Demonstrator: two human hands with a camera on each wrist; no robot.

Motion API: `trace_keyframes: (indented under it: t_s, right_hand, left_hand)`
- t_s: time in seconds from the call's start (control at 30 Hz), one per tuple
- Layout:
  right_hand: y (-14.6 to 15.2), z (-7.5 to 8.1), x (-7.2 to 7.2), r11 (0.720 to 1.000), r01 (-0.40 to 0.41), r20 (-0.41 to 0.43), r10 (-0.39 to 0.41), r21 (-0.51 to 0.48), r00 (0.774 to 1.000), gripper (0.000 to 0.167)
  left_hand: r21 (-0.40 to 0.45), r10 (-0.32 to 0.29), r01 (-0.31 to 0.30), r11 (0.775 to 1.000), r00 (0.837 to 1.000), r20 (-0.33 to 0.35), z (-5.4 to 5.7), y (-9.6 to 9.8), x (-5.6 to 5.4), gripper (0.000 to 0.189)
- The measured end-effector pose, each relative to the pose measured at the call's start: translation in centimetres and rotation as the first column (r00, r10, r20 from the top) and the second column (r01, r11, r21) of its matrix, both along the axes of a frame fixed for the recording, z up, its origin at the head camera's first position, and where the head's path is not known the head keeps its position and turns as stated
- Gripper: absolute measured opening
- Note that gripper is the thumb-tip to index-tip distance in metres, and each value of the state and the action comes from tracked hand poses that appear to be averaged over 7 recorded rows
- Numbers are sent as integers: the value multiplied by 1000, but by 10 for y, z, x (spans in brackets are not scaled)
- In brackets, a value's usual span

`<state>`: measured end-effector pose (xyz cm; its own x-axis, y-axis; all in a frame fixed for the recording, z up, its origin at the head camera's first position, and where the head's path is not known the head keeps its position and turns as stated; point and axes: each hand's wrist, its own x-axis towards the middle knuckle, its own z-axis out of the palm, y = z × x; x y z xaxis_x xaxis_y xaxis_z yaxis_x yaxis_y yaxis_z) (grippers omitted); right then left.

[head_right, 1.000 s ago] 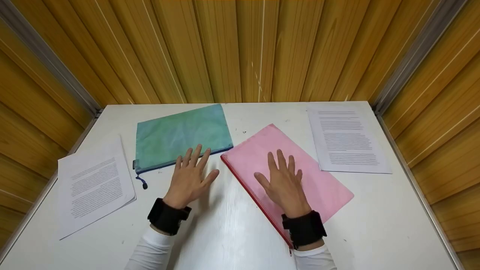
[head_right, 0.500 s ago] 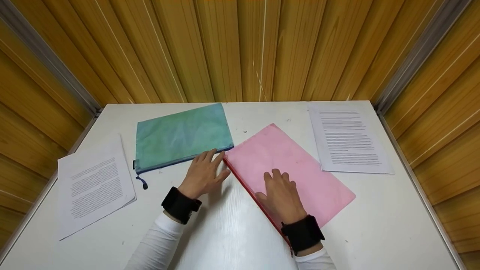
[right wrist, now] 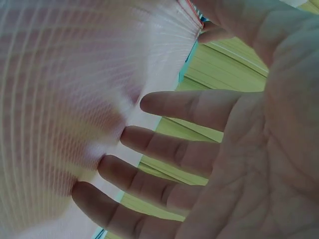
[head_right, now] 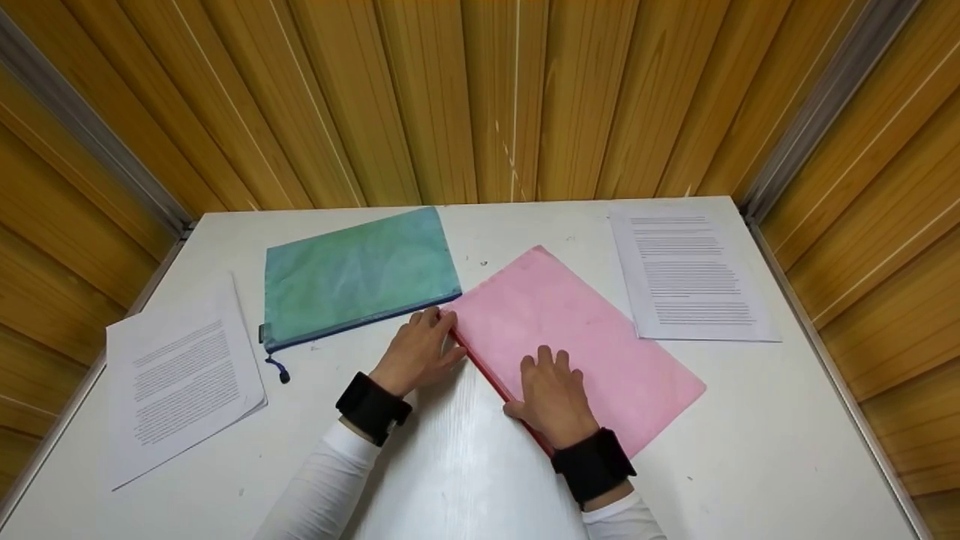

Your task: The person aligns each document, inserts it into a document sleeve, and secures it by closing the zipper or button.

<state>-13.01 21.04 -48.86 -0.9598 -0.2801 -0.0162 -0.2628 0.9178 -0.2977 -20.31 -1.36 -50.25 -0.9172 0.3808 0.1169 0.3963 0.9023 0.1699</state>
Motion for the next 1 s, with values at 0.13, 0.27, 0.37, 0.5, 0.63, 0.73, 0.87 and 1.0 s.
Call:
trace_keyframes:
  t_s: [0.13,0.27,0.37,0.5,0.63,0.73,0.87,1.0]
  right_hand:
    - [-3,-2,0,999,3,-19,-2,36,1000,53]
    - [-5,-3,1,999,4,-32,-3,43,999,47]
    - [-4,-3,1,999,-8,-47,10,43,999,38]
    - [-2,0,1,998,-45,-67,47,35,997,27]
    - [-4,2,-1,996,-78,-53,76,-32,996,12]
    - [-6,4,-3,994,-66,-21,64,-90,998,3]
    - [-8,7,-5,992,-29,5,30,-126,1000,4]
    - [-6,9,-7,985,-40,-6,39,-170,999,9]
  left_hand:
    - [55,-6,5,998,1000,16,-2,-2,-1,44]
    - [173,-24,19,985,999,29,-27,-7,-15,33]
    - [268,-47,50,962,999,-17,-57,-12,-33,21]
    - [382,-69,91,920,995,-70,-64,-17,-43,23]
    - [523,-96,136,842,990,-102,-43,-21,-37,32]
    - [608,-123,162,777,987,-106,-24,-21,-30,35]
    - [670,-132,152,727,988,-82,5,-17,-15,37]
    - [720,-138,148,678,988,-73,14,-15,-10,40]
